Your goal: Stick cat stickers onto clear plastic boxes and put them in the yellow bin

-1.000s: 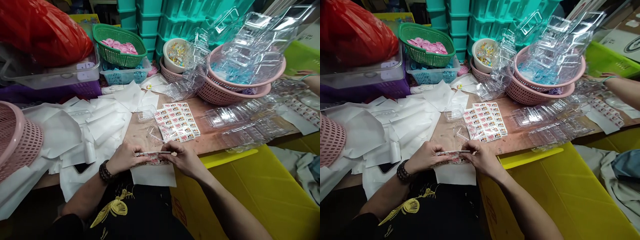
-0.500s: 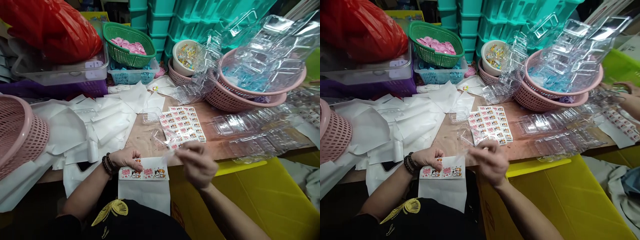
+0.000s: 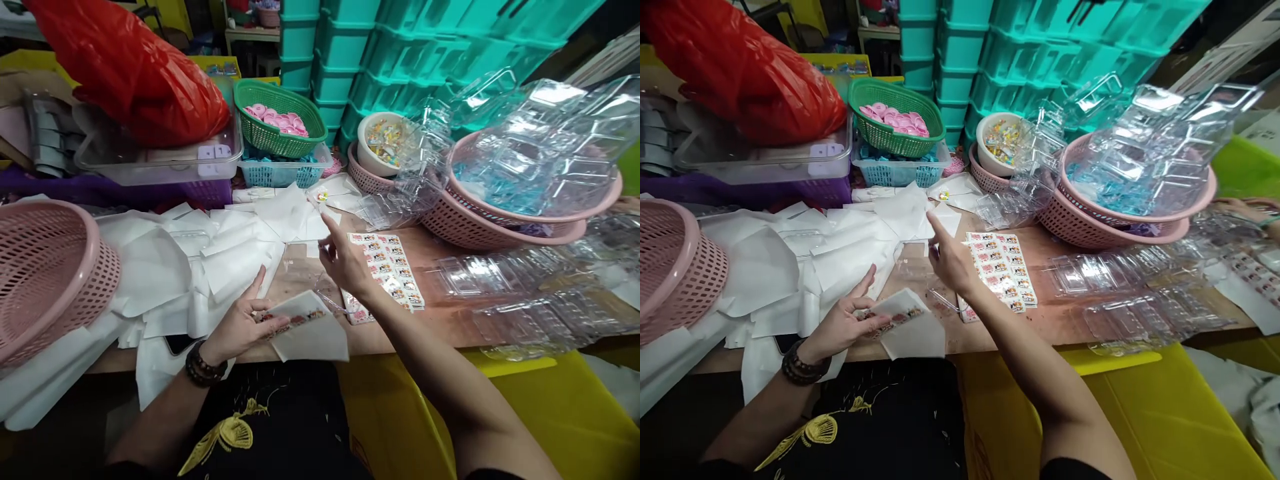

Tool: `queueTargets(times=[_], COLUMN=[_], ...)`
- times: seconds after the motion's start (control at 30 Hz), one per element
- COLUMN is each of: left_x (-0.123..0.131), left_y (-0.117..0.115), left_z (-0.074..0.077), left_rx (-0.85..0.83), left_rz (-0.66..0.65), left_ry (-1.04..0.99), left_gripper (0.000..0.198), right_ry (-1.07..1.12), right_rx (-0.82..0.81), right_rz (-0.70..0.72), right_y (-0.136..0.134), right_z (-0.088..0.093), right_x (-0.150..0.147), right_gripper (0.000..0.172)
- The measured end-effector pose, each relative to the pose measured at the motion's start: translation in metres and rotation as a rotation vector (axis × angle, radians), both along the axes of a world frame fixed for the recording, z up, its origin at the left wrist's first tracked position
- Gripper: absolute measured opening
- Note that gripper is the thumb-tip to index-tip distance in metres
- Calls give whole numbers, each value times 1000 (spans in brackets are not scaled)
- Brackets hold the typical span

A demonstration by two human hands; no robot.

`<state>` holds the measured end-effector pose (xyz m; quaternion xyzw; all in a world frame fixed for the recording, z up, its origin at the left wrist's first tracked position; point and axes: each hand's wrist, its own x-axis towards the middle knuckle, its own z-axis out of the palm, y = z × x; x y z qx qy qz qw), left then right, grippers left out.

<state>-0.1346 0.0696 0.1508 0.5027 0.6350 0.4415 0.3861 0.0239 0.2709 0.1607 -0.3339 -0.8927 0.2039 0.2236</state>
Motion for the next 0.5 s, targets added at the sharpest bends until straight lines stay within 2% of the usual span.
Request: queueTargets(times=[0.07,0.17,0.27,0.33,0.37,0.43,0.47,0.5], left_x=[0,6,12,15,17,21,23,26], left_y=[3,9,9,6,4,1,0,-1], left_z=[-3,-7,-13,-19,-22,-26,-28,-28], left_rx=[24,129,219,269,296,346,367,386], left_rz=[1,-86,-95,-62,-43,-10,0,8], left_ry=[-28,-83,-56,31,78,155,185,213], left_gripper=[25,22,19,18,18,17,17,16], right_ry=[54,135,293,431,509,635,647,613], right_rx=[47,21,-131,-233,-264,-323,-399,-522], right_rz=[82,170,190,118,50,-98,-137,-142], right_y=[-28,-58,-71,-73,-74,-76,-78,-80], right_z=[0,-4,3,17,26,47,56,64], right_x=[19,45,61,67,69,71,71,70], right_gripper=[51,36,43,47,43,25,19,22])
